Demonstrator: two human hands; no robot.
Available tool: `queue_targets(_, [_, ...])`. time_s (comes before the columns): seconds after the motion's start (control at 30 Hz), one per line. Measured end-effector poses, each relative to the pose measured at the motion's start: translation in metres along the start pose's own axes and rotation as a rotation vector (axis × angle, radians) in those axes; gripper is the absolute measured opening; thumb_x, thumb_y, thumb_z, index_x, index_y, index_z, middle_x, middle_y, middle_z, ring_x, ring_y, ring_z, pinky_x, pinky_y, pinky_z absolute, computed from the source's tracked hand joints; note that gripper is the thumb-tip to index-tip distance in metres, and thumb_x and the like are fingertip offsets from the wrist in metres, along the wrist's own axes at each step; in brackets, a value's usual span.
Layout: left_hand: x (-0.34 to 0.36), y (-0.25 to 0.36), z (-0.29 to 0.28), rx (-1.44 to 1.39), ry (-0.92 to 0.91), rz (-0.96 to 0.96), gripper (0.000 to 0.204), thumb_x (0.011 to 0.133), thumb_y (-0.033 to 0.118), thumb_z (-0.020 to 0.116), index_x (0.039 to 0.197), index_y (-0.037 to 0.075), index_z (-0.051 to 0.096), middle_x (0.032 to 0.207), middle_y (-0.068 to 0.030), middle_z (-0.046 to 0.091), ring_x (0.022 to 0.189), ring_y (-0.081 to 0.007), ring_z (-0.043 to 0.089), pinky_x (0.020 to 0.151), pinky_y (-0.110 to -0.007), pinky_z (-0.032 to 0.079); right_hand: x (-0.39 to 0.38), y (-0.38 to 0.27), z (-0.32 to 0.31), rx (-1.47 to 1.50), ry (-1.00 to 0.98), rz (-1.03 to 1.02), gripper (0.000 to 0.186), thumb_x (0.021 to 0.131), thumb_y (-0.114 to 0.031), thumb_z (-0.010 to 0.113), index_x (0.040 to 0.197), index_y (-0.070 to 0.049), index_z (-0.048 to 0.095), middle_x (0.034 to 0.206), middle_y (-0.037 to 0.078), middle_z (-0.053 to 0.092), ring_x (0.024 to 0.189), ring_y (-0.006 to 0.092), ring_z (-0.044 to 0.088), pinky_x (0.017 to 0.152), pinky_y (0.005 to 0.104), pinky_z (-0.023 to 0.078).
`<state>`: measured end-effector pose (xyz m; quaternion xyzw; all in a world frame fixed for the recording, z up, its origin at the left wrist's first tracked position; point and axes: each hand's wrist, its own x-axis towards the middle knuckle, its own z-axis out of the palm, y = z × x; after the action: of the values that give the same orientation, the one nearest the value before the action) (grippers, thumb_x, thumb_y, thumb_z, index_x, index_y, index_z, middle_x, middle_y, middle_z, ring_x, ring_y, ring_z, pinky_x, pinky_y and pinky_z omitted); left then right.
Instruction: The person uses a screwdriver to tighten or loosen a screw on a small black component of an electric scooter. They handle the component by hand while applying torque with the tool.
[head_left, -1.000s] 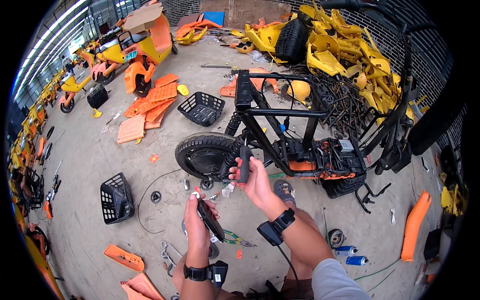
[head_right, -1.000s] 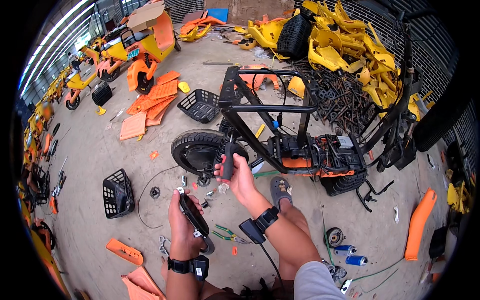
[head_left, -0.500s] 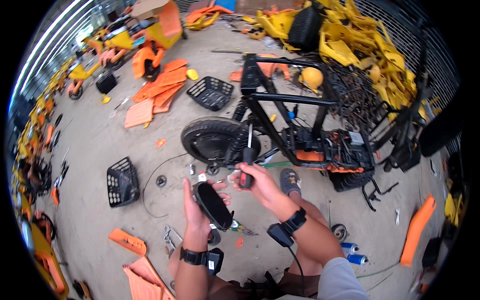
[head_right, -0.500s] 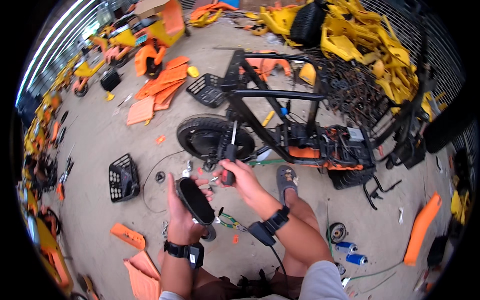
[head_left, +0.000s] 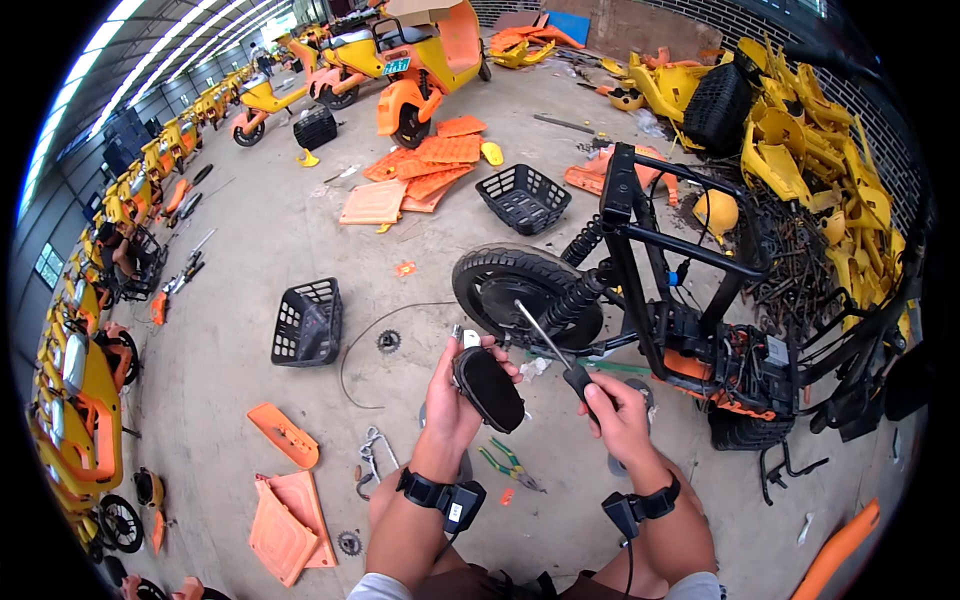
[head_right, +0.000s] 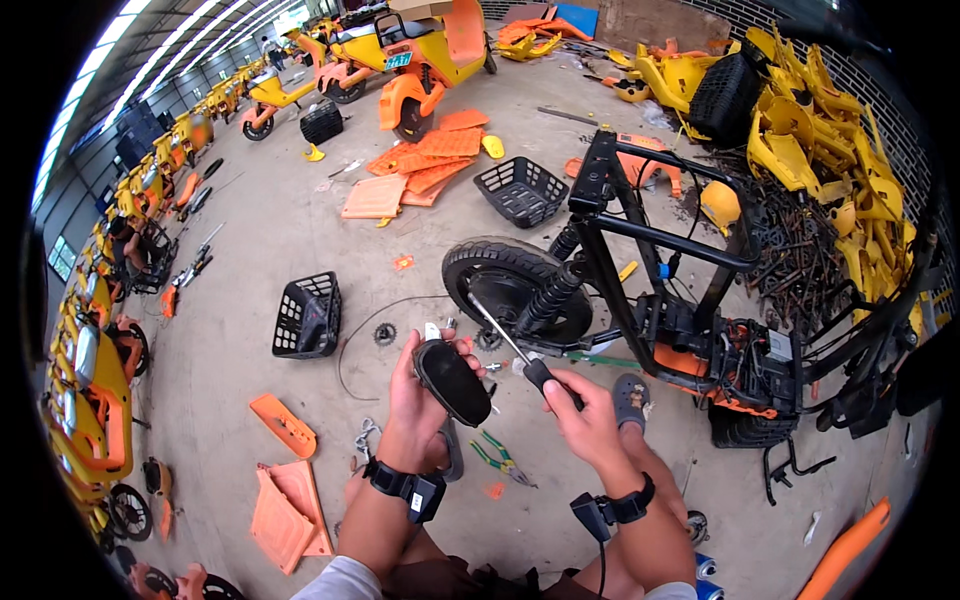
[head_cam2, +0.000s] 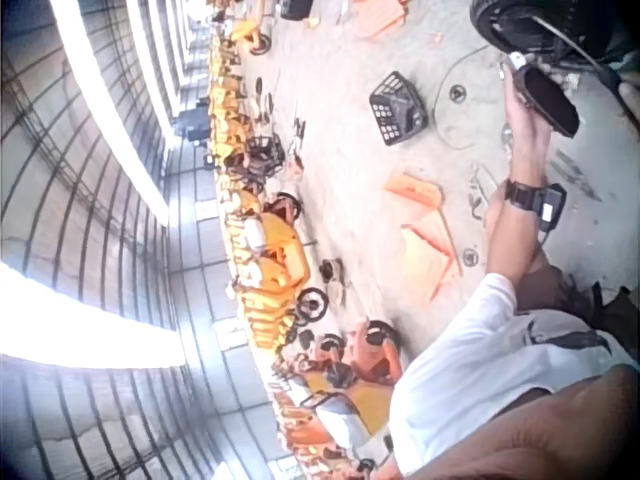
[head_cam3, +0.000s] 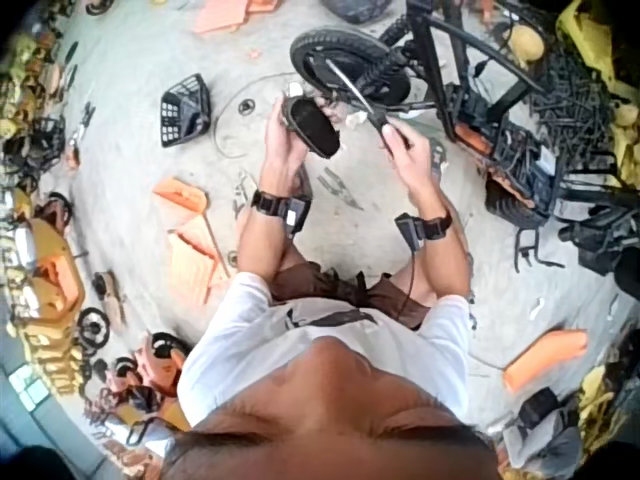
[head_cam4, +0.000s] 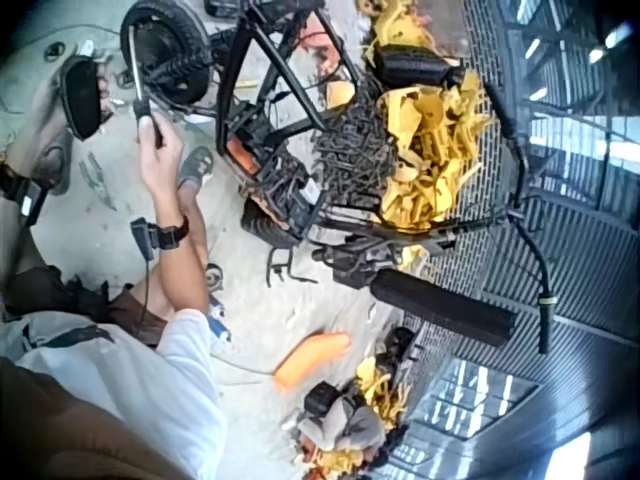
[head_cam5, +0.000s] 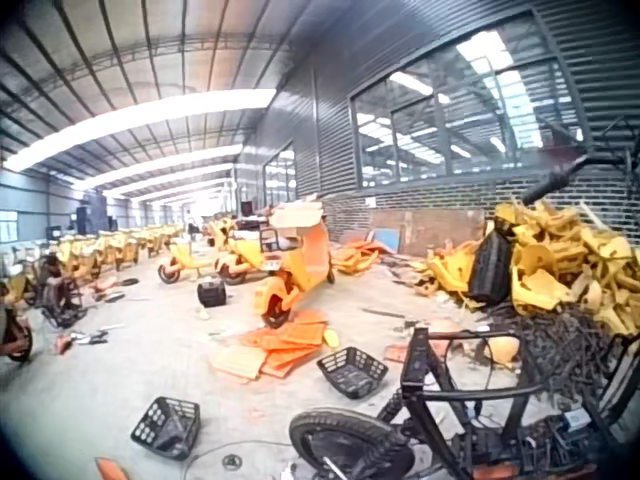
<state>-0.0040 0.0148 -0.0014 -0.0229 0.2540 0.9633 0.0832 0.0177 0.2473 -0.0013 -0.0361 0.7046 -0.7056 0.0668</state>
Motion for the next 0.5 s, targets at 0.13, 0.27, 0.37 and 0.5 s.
queue_targets(0.13, [0.0,0.006,-0.002,0.011,0.049,0.032,0.05,0.1,0.043,0.039,0.115,-0.002,0.055,0.095,-0.0164,0.066,0.086,-0.031,0.065,0.086,-0.044,0.052,-0.004,-0.01,0.002,-0.262,0.028,-0.209,0.024,0.087,-0.016,0.07,0.103,0.001,0.069,0.077,0.007,0.066,0.067,0.0121,0.06,0.063,0.0257,0.046])
queue_targets(0.27, [-0.002,0.011,-0.007,0.134,0.177,0.081,0.049,0.095,0.046,0.045,0.105,-0.001,0.058,0.088,-0.0164,0.066,0.085,-0.0329,0.064,0.083,-0.044,0.052,-0.005,-0.017,0.005,-0.416,0.043,-0.406,0.023,0.085,-0.015,0.072,0.102,0.0,0.07,0.081,0.012,0.069,0.068,0.0194,0.064,0.064,0.0289,0.049])
queue_targets(0.37, [-0.006,0.016,-0.01,0.275,0.237,0.142,0.05,0.094,0.046,0.045,0.104,-0.001,0.06,0.088,-0.0157,0.066,0.084,-0.0309,0.065,0.081,-0.042,0.053,-0.008,-0.02,0.007,-0.441,0.003,-0.372,0.023,0.083,-0.015,0.073,0.101,0.0,0.071,0.084,0.014,0.07,0.069,0.0237,0.066,0.064,0.0308,0.051])
queue_targets(0.5, [-0.01,0.022,-0.017,0.371,0.269,0.205,0.05,0.095,0.044,0.043,0.107,-0.002,0.06,0.089,-0.0156,0.065,0.083,-0.0283,0.066,0.082,-0.041,0.054,-0.005,-0.019,0.012,-0.425,-0.033,-0.366,0.023,0.083,-0.017,0.072,0.1,-0.001,0.071,0.085,0.015,0.07,0.07,0.0259,0.067,0.065,0.0318,0.051])
